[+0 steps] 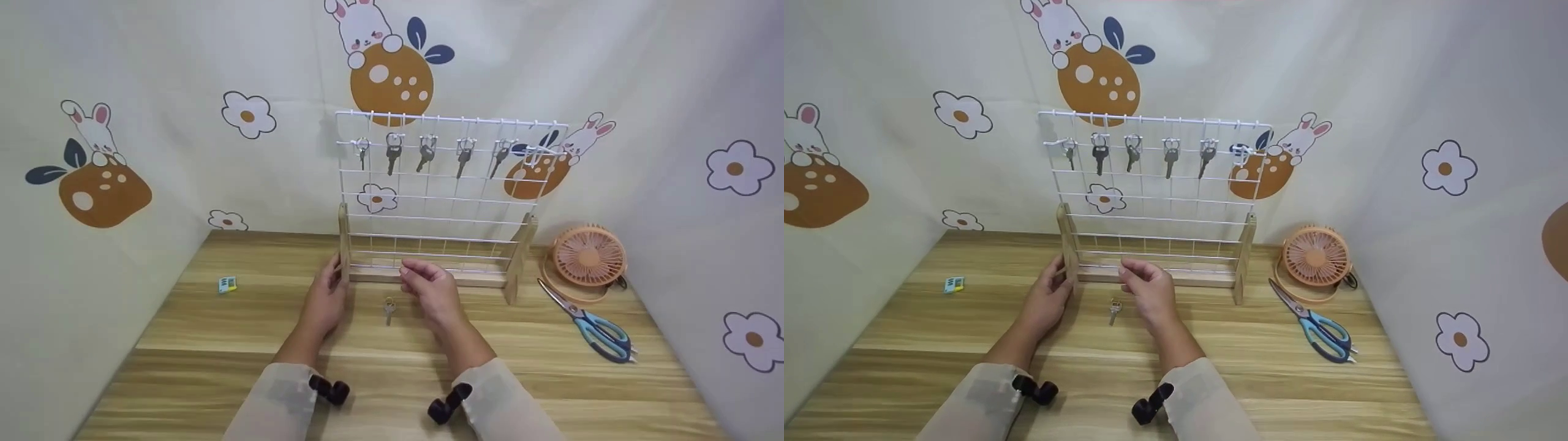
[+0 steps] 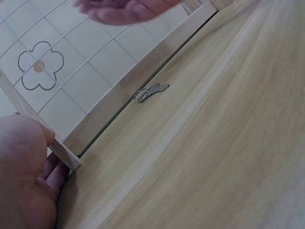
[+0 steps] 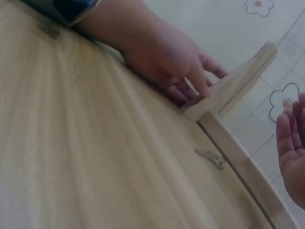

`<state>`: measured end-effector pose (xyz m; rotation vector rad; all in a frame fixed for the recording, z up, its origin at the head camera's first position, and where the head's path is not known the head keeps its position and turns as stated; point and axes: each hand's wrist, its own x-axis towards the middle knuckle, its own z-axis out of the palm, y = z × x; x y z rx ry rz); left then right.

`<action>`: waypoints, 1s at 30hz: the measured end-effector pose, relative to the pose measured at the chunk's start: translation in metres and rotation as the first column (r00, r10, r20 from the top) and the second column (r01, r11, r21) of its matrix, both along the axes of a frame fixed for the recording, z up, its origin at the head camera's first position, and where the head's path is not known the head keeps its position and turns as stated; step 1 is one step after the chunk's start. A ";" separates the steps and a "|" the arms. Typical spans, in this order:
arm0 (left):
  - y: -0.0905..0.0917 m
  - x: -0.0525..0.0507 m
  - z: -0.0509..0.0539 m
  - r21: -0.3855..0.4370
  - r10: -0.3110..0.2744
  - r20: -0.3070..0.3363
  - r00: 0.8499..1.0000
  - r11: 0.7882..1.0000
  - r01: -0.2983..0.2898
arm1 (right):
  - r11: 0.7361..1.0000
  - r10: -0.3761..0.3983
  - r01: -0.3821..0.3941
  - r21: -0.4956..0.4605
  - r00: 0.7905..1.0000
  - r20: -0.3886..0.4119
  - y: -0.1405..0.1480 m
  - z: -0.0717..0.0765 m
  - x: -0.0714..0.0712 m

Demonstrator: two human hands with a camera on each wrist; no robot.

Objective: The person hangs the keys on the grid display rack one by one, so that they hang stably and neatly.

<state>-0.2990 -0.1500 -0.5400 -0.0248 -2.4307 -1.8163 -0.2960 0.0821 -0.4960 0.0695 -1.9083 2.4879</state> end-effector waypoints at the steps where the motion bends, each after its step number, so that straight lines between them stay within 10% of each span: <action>1: 0.000 0.000 0.000 -0.004 -0.001 -0.008 1.000 1.000 0.001 | 0.999 0.007 -0.007 0.040 1.000 0.004 0.000 -0.004 -0.001; 15: 0.002 0.000 0.001 0.006 0.010 -0.022 1.000 1.000 -0.010 | 0.948 0.130 -0.131 0.289 0.991 0.023 0.001 -0.036 -0.003; 30: 0.001 0.000 0.001 0.025 -0.005 -0.003 1.000 1.000 0.005 | 0.647 0.307 -0.150 0.748 0.949 -0.075 -0.001 -0.034 0.001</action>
